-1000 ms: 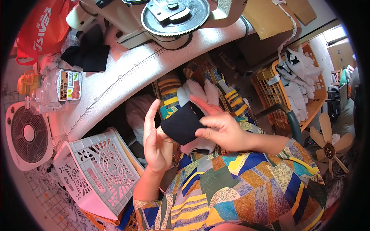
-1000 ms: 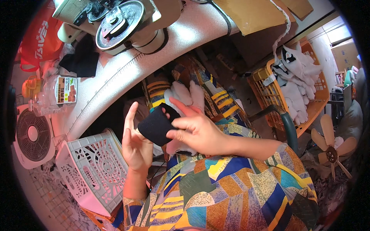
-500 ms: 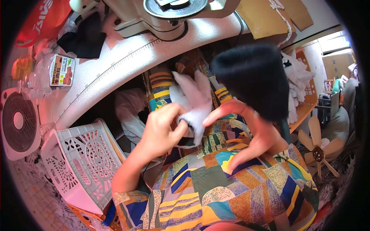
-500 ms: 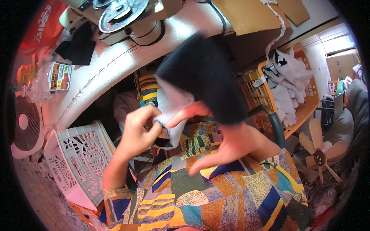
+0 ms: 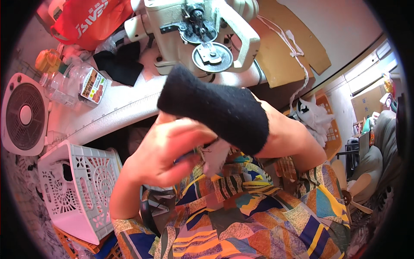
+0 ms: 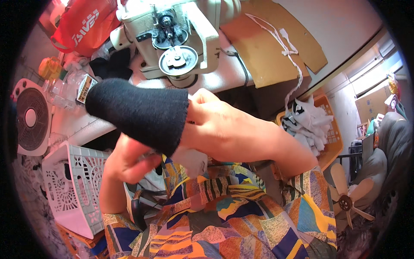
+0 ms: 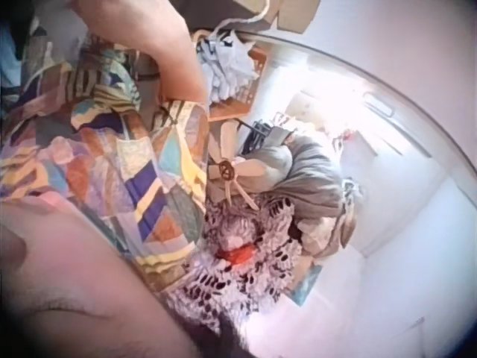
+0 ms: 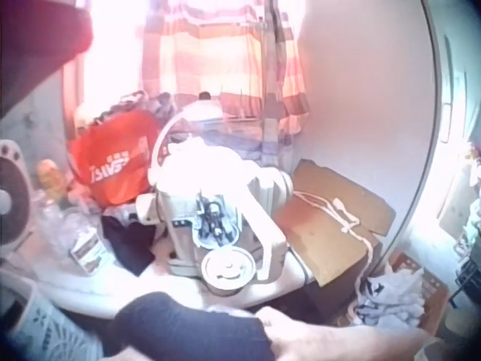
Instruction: Sewing and assembling pieces of a white and black plush toy using a specialized sewing machine.
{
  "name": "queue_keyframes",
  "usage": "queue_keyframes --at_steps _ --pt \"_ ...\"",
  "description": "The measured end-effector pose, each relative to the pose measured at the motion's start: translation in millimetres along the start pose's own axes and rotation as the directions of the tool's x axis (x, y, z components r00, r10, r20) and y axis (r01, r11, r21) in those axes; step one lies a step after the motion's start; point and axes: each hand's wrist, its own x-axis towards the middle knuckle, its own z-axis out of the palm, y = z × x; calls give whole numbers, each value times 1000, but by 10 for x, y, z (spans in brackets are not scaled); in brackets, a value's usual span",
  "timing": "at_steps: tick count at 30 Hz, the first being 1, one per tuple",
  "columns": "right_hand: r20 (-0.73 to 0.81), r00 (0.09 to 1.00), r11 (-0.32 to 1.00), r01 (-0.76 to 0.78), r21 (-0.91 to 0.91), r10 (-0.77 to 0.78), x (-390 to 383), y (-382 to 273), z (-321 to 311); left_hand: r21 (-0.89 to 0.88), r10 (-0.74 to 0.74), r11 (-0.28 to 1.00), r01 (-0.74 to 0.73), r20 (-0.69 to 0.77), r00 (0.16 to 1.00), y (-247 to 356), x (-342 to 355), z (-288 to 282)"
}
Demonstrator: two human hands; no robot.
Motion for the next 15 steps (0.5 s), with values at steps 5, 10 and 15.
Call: queue_keyframes --at_steps 5,10,15 --pt "102 995 991 -19 136 5 78 21 -83 38 -109 994 105 119 987 -53 -113 -34" --pt "254 963 996 -87 -2 85 -104 60 -253 387 -130 918 83 96 987 29 -21 -99" --pt "286 950 992 -125 -11 123 -92 138 -285 492 -130 869 51 127 983 -32 70 -41"
